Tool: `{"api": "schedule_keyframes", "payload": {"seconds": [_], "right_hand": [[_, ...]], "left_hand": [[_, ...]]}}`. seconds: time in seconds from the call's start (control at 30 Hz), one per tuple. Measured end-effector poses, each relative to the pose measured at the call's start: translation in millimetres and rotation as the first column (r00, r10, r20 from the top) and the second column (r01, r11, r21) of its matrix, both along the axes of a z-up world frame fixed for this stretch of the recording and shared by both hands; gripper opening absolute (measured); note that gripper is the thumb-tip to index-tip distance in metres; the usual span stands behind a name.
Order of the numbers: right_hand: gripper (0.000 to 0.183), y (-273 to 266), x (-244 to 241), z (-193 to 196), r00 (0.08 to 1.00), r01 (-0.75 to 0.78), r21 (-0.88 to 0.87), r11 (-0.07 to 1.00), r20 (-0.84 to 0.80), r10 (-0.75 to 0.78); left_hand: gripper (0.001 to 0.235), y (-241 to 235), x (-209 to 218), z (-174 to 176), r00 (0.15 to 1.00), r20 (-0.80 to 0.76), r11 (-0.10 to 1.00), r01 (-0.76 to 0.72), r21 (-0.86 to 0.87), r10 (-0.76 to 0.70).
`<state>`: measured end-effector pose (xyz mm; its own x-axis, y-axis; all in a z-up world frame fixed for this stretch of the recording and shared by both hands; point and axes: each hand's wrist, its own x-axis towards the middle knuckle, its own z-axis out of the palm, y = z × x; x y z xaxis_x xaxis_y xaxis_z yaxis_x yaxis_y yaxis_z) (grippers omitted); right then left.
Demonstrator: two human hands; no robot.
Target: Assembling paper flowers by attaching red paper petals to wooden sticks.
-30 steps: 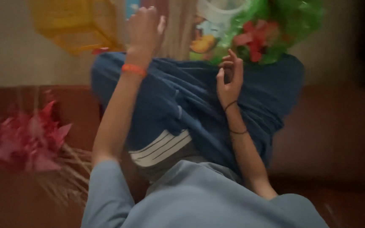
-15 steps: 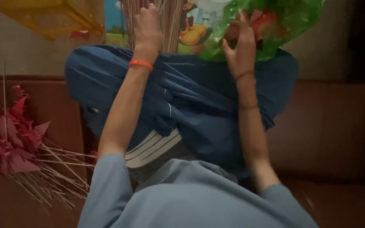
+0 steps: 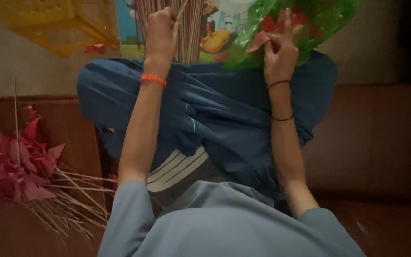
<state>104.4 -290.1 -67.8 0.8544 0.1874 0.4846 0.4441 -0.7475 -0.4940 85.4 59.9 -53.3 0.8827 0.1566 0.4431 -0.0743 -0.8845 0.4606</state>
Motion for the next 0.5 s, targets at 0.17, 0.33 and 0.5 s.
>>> {"api": "schedule_keyframes", "payload": {"seconds": [0.17, 0.33, 0.5], "right_hand": [[0.056, -2, -9, 22, 0.999, -0.042, 0.288, 0.957, -0.001, 0.044], [0.041, -5, -7, 17, 0.996, 0.039, 0.356, 0.934, -0.091, -0.007], [0.032, -4, -7, 21, 0.984, 0.107, 0.336, 0.936, -0.168, -0.053]], "left_hand": [[0.016, -4, -2, 17, 0.998, 0.020, 0.991, 0.063, -0.114, -0.061], [0.016, 5, -2, 23, 0.991, 0.130, 0.997, 0.030, -0.067, -0.021], [0.019, 11, -21, 76, 0.987, 0.142, 0.991, 0.090, -0.097, -0.076]]}}
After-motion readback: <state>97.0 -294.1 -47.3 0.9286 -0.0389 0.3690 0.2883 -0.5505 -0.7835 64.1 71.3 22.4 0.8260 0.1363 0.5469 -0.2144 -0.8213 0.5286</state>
